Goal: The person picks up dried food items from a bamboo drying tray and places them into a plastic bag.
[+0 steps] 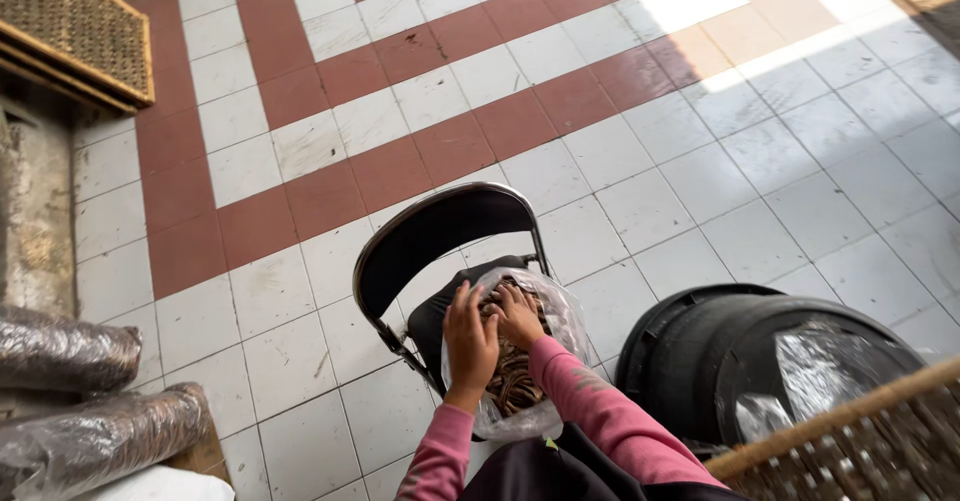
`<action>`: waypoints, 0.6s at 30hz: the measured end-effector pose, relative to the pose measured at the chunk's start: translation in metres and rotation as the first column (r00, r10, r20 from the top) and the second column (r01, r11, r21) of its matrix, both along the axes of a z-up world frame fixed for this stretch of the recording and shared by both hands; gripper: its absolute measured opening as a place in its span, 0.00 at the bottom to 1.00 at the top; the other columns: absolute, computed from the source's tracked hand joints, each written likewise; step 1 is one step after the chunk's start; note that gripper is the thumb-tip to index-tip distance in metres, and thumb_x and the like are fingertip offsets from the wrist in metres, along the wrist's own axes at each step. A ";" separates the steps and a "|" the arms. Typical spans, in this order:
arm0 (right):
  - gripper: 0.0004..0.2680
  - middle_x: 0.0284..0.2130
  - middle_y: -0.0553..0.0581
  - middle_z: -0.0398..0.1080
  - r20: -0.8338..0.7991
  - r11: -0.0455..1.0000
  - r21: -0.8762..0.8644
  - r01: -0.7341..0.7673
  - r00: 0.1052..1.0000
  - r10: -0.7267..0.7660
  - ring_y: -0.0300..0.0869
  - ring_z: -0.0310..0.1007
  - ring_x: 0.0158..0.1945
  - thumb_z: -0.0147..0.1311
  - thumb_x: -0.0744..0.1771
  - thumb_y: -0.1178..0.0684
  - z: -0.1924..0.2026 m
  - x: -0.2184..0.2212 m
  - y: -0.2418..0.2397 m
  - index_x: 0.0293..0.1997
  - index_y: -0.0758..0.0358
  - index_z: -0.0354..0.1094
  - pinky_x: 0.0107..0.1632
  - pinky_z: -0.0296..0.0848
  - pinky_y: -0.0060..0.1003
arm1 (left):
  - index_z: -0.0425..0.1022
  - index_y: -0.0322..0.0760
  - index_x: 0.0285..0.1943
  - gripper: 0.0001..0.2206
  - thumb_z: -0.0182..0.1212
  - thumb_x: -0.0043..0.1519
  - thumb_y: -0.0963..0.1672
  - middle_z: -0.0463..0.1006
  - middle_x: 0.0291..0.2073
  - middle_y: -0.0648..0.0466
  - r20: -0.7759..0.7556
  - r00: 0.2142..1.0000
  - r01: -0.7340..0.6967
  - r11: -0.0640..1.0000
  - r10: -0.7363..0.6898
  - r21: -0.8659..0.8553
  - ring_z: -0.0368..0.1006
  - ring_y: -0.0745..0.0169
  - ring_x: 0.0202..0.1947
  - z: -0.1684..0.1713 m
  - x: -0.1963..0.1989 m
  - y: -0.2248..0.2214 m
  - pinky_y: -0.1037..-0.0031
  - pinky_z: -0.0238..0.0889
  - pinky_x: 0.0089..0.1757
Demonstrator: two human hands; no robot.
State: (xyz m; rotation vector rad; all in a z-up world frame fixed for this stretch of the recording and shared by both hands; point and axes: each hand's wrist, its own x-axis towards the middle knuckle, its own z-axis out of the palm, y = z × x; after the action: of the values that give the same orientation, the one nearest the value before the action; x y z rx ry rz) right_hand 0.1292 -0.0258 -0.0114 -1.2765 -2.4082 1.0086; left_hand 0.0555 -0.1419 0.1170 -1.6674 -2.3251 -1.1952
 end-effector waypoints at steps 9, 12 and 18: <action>0.08 0.43 0.57 0.78 -0.565 0.923 -0.240 0.299 0.730 -0.384 0.41 0.79 0.48 0.53 0.70 0.54 0.061 0.199 -0.201 0.51 0.65 0.73 0.49 0.75 0.33 | 0.69 0.34 0.64 0.19 0.59 0.63 0.42 0.76 0.57 0.45 0.437 0.882 0.268 0.950 -0.176 -0.158 0.72 0.47 0.58 0.021 0.083 -0.206 0.61 0.65 0.56; 0.07 0.38 0.55 0.79 -0.516 0.768 -0.217 0.603 0.597 -0.615 0.38 0.79 0.42 0.54 0.69 0.55 0.062 0.313 -0.301 0.47 0.66 0.75 0.44 0.75 0.32 | 0.70 0.32 0.62 0.18 0.60 0.63 0.41 0.77 0.54 0.45 0.466 0.808 0.466 0.875 -0.360 -0.133 0.74 0.48 0.55 0.011 0.123 -0.234 0.62 0.66 0.55; 0.07 0.39 0.57 0.77 -0.253 0.124 -0.009 0.992 0.117 -0.960 0.44 0.78 0.39 0.54 0.69 0.53 0.071 0.489 -0.512 0.48 0.62 0.75 0.43 0.75 0.36 | 0.70 0.32 0.60 0.17 0.61 0.62 0.41 0.79 0.52 0.44 0.371 0.541 0.828 0.555 -0.755 -0.078 0.75 0.46 0.54 0.029 0.209 -0.237 0.61 0.67 0.52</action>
State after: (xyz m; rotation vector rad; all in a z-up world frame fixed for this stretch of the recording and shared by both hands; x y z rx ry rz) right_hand 0.6177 -0.5382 0.0597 -2.0491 -0.8514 0.3871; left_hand 0.2644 -0.3792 0.1460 -3.0603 -1.8563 -1.3498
